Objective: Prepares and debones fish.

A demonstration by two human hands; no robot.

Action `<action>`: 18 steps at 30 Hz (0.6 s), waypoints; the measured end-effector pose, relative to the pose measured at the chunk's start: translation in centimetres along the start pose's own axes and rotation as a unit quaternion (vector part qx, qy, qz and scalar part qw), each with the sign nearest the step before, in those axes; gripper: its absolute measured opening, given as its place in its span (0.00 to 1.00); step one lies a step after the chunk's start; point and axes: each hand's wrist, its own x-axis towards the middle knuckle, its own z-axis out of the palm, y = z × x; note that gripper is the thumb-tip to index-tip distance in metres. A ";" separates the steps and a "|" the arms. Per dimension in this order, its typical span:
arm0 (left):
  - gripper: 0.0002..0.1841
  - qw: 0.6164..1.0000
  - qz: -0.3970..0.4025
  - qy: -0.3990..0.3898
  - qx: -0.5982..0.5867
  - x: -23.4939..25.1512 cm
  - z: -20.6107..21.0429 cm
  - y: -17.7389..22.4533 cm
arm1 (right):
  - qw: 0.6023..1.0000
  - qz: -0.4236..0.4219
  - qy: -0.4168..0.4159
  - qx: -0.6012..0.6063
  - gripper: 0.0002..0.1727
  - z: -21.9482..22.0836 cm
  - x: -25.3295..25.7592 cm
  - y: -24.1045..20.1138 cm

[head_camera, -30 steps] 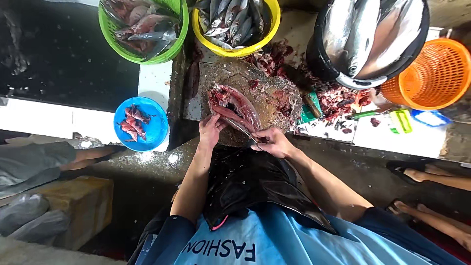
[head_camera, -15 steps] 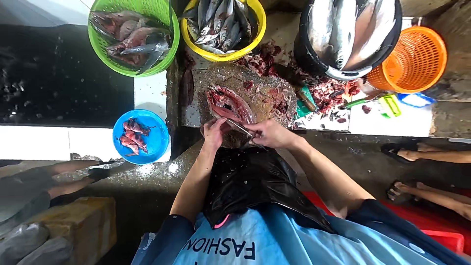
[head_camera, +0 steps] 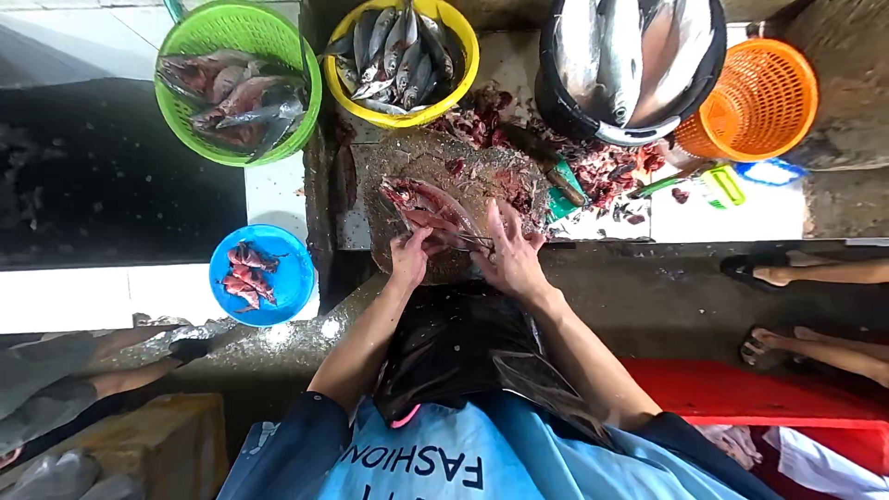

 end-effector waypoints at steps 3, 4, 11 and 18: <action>0.08 0.999 -0.012 0.022 -0.020 0.1 0.2 -0.4 | 0.965 0.079 -0.028 0.248 0.40 -0.1 0.1 2.2; 0.08 0.999 -0.019 0.032 -0.038 0.2 0.2 -0.6 | 0.905 0.129 -0.035 0.404 0.35 -0.2 0.1 2.6; 0.11 0.997 -0.009 0.050 -0.061 -0.1 -0.6 -1.1 | 0.972 -0.033 0.005 0.232 0.62 -1.3 0.6 1.5; 0.04 0.998 0.000 0.059 -0.003 -0.8 -2.1 -1.1 | 0.947 -0.105 -0.304 0.003 0.24 -2.2 1.4 1.8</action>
